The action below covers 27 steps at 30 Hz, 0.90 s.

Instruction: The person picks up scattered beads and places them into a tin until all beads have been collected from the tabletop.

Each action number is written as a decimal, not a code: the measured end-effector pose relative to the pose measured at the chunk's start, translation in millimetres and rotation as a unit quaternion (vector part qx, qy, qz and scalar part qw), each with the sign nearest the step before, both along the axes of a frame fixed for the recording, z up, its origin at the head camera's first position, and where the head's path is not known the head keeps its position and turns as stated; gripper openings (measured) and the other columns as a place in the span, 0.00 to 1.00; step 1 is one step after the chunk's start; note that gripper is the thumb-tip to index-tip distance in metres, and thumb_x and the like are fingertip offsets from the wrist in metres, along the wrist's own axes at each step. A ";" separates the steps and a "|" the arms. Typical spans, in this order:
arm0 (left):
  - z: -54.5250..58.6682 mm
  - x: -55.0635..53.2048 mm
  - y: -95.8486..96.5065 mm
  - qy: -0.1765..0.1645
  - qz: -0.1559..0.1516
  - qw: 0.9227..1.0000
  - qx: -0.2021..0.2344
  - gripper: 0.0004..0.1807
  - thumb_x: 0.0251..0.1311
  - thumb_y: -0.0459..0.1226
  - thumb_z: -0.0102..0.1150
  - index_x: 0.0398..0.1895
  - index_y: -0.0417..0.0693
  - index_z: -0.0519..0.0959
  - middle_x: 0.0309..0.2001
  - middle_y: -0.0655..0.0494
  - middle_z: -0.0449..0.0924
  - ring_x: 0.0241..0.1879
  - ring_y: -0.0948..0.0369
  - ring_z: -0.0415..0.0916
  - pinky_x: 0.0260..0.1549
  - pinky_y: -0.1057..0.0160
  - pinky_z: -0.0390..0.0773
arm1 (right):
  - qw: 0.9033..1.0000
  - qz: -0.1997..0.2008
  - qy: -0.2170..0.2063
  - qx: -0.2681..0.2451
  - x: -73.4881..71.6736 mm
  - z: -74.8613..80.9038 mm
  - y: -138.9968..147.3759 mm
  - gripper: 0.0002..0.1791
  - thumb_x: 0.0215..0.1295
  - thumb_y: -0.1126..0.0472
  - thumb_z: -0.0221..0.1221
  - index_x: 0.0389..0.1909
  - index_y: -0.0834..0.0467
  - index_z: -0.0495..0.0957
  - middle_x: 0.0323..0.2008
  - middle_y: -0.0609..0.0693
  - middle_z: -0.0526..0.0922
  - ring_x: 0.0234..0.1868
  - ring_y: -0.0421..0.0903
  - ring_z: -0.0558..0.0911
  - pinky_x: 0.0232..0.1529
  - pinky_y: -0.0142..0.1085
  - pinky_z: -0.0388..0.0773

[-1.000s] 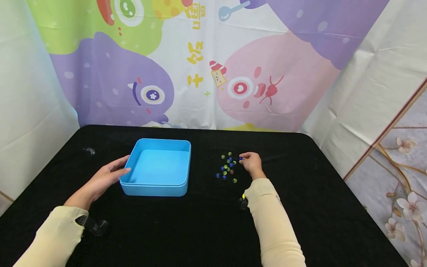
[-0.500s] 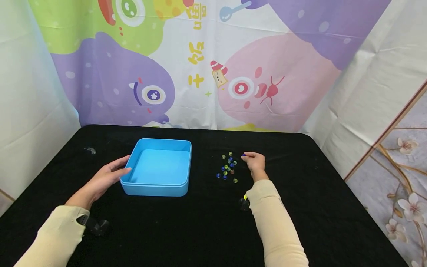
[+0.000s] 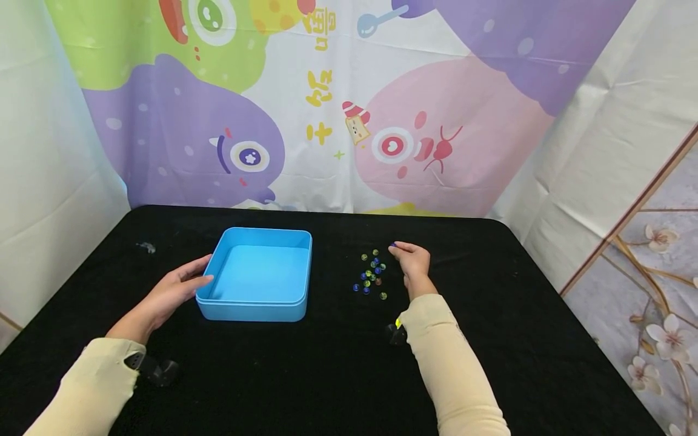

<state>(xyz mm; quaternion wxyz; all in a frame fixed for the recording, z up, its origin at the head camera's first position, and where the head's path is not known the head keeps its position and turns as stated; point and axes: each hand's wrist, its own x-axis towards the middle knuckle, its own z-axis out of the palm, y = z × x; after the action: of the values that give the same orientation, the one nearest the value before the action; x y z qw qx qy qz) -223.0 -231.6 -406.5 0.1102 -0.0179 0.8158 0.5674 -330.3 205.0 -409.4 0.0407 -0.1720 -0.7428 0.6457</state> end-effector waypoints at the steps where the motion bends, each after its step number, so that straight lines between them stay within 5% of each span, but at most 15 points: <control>1: -0.1 0.1 0.3 0.000 0.001 1.000 -0.001 0.37 0.67 0.46 0.47 0.74 0.47 0.45 0.71 0.37 0.43 0.67 0.39 0.46 0.60 0.37 0.53 | 1.000 -0.001 0.000 -0.009 -0.1 1.2 -1.5 0.20 0.59 0.64 0.62 0.53 0.65 0.76 0.55 0.58 0.75 0.46 0.49 0.74 0.56 0.42 0.69; 15: 0.0 -0.4 1.8 -0.004 0.004 1.000 0.003 0.37 0.68 0.45 0.47 0.74 0.47 0.45 0.71 0.38 0.43 0.67 0.39 0.47 0.60 0.37 0.53 | 0.999 0.019 0.014 -0.024 5.7 22.1 -23.8 0.19 0.59 0.62 0.63 0.51 0.64 0.78 0.51 0.54 0.76 0.39 0.44 0.75 0.55 0.43 0.70; 27: 1.4 0.0 1.9 -0.012 0.007 1.000 0.005 0.37 0.67 0.45 0.47 0.74 0.48 0.44 0.71 0.38 0.42 0.67 0.39 0.46 0.60 0.38 0.54 | 0.997 0.056 0.036 -0.036 10.9 36.7 -48.8 0.19 0.58 0.63 0.63 0.51 0.64 0.78 0.48 0.53 0.78 0.46 0.52 0.75 0.56 0.46 0.69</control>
<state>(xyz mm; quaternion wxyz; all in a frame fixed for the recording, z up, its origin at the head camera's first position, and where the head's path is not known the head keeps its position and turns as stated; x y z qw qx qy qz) -223.0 -229.6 -405.1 0.1162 -0.0297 0.8113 0.5721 -319.3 156.3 -372.7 0.0248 -0.1077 -0.7256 0.6792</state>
